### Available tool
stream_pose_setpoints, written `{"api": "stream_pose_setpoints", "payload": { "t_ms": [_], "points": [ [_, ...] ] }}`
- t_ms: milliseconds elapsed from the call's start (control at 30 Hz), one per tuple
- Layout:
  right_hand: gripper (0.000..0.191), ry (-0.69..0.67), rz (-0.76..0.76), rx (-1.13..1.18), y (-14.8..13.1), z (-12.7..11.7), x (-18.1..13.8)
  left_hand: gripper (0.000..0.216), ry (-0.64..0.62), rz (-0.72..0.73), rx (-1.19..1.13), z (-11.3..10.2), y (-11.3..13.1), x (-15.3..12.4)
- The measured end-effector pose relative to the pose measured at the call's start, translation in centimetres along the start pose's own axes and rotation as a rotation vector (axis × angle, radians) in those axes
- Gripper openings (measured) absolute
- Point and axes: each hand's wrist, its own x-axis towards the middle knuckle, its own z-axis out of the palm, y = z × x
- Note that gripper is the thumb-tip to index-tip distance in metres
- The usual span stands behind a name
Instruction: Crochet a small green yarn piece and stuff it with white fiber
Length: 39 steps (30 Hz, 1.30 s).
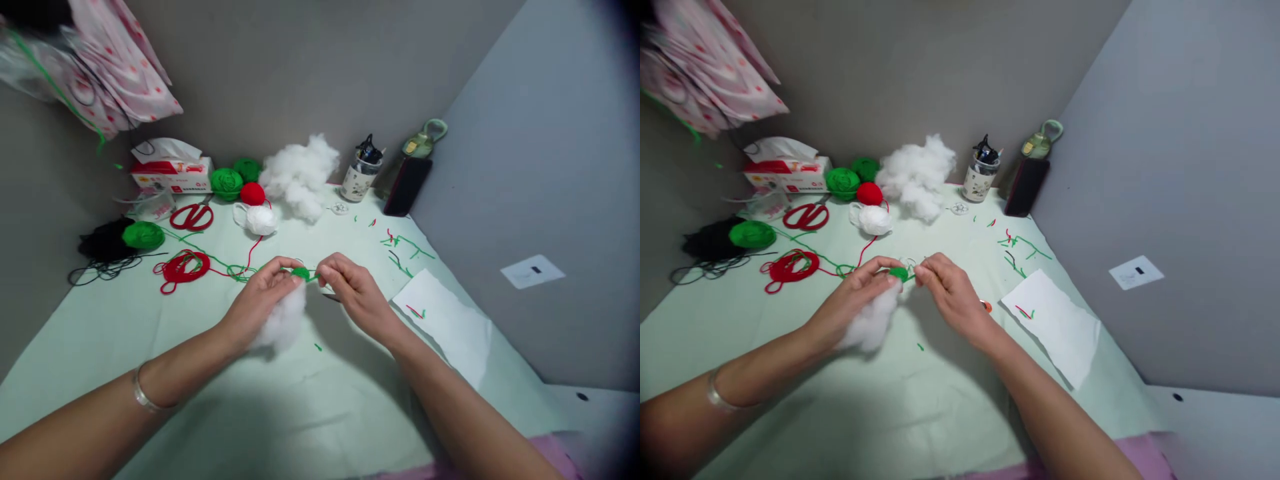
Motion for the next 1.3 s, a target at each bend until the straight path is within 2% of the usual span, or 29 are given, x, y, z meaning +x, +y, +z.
{"api": "stream_pose_setpoints", "payload": {
  "t_ms": [67,100,133,233,267,400,433,500,533,600,667,700,800,900,1000,1100,1167,1233,1300],
  "points": [
    [0.035,0.089,-0.050,-0.120,-0.7,-0.8,-0.4,0.033,0.042,0.026,-0.011,0.3,0.2,-0.4],
    [0.036,0.087,-0.046,-0.170,-1.0,-1.3,-0.7,0.033,0.069,0.043,-0.017,0.3,0.3,-0.6],
    [0.036,0.035,-0.024,-0.218,-1.2,-1.8,-1.0,0.033,0.096,0.064,-0.024,0.4,0.3,-0.8],
    [0.037,-0.265,0.089,-0.429,-1.2,-3.0,-1.7,0.034,0.160,0.126,-0.052,0.5,0.4,-1.2],
    [0.036,-0.301,0.122,-0.566,-0.9,-3.2,-1.8,0.035,0.172,0.143,-0.060,0.6,0.4,-1.4],
    [0.012,-0.147,0.128,-0.698,0.0,-3.3,-1.9,0.037,0.166,0.185,-0.073,1.2,0.6,-2.0],
    [0.014,-0.116,0.103,-0.697,0.1,-3.1,-2.0,0.038,0.160,0.189,-0.075,1.4,0.5,-2.1],
    [0.030,-0.077,0.047,-0.579,-0.1,-2.5,-2.2,0.042,0.155,0.190,-0.082,1.8,0.1,-2.4],
    [0.036,-0.060,0.016,-0.390,-0.3,-2.0,-2.4,0.044,0.156,0.190,-0.088,2.0,-0.2,-2.5],
    [0.045,-0.122,0.029,0.005,-0.4,-0.9,-2.7,0.048,0.153,0.189,-0.105,2.3,-1.0,-2.6],
    [0.053,-0.172,0.068,0.188,-0.3,0.1,-2.9,0.052,0.144,0.183,-0.122,2.5,-1.8,-2.6],
    [0.052,-0.175,0.097,0.203,0.0,0.5,-2.8,0.054,0.139,0.179,-0.128,2.5,-2.2,-2.6],
    [0.020,-0.202,0.120,0.102,0.8,0.8,-2.4,0.055,0.139,0.168,-0.137,2.3,-2.9,-2.5],
    [0.035,-0.122,0.067,0.041,0.9,0.5,-1.8,0.052,0.153,0.158,-0.137,2.0,-3.2,-2.4],
    [0.033,-0.032,0.037,0.283,0.0,0.4,-1.7,0.050,0.152,0.139,-0.133,1.8,-3.4,-2.3],
    [0.028,-0.060,0.130,0.617,-0.7,0.6,-1.9,0.049,0.152,0.121,-0.125,1.7,-3.4,-2.2],
    [0.022,-0.036,0.152,0.553,-0.7,0.8,-2.0,0.049,0.160,0.122,-0.127,1.8,-3.4,-2.3],
    [0.021,-0.032,0.108,0.291,-0.3,1.1,-2.2,0.051,0.168,0.129,-0.136,1.8,-3.3,-2.3],
    [0.012,-0.104,0.069,0.035,0.2,1.5,-2.3,0.052,0.166,0.129,-0.142,1.8,-3.3,-2.3]
  ]
}}
